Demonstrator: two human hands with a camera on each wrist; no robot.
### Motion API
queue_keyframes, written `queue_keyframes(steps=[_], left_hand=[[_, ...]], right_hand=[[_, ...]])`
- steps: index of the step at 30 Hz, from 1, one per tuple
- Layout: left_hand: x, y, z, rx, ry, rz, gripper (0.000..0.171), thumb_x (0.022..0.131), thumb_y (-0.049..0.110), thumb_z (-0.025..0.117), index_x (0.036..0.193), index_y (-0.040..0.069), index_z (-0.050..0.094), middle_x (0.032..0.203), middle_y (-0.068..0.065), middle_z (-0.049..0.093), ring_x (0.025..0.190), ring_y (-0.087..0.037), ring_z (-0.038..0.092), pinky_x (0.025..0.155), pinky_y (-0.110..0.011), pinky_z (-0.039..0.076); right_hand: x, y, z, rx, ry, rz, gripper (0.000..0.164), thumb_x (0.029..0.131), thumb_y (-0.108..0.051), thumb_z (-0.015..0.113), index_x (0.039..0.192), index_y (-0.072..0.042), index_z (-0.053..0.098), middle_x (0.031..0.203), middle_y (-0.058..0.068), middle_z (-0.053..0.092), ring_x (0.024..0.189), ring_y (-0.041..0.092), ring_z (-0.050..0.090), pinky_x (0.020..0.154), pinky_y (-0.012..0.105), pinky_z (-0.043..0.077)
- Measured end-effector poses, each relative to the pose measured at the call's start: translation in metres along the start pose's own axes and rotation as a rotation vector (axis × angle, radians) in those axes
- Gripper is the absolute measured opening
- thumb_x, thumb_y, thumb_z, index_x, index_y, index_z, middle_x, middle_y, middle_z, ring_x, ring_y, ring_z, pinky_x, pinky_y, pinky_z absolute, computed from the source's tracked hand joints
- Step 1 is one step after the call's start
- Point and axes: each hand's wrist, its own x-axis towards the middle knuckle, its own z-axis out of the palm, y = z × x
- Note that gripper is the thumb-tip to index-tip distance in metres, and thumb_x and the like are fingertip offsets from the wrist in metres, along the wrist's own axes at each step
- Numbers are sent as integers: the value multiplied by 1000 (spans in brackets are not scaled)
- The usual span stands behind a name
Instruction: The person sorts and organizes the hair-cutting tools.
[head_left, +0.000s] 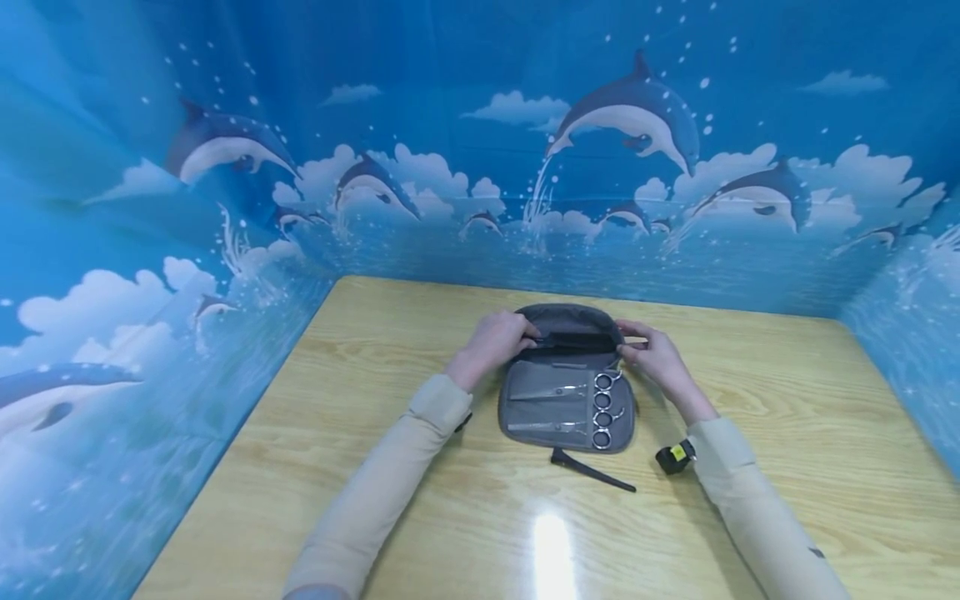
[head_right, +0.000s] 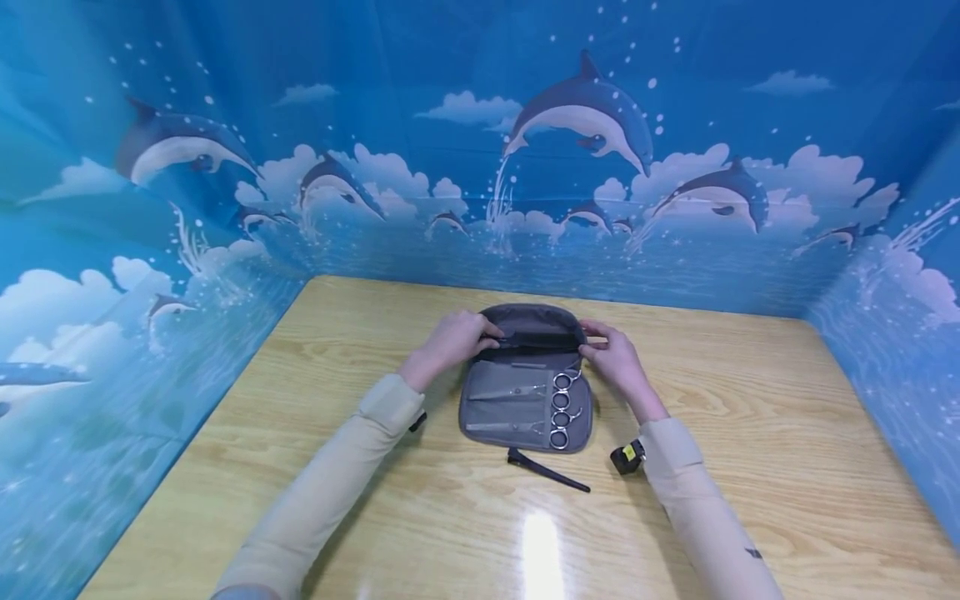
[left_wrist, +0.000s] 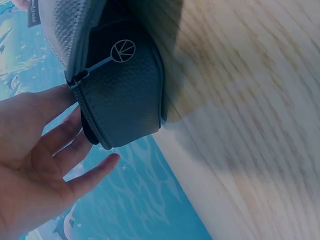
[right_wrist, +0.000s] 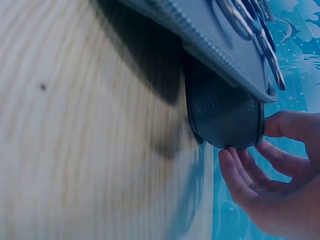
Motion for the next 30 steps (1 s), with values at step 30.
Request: queue_keyframes(steps=[30], left_hand=[[-40, -23, -3, -156, 159, -210, 27, 105, 21, 57, 127, 14, 71, 118, -12, 71, 105, -28, 69, 84, -44, 58]], right_hand=[[39, -93, 64, -530, -255, -210, 29, 99, -19, 66, 123, -3, 71, 121, 15, 71, 109, 34, 67, 95, 51, 53]])
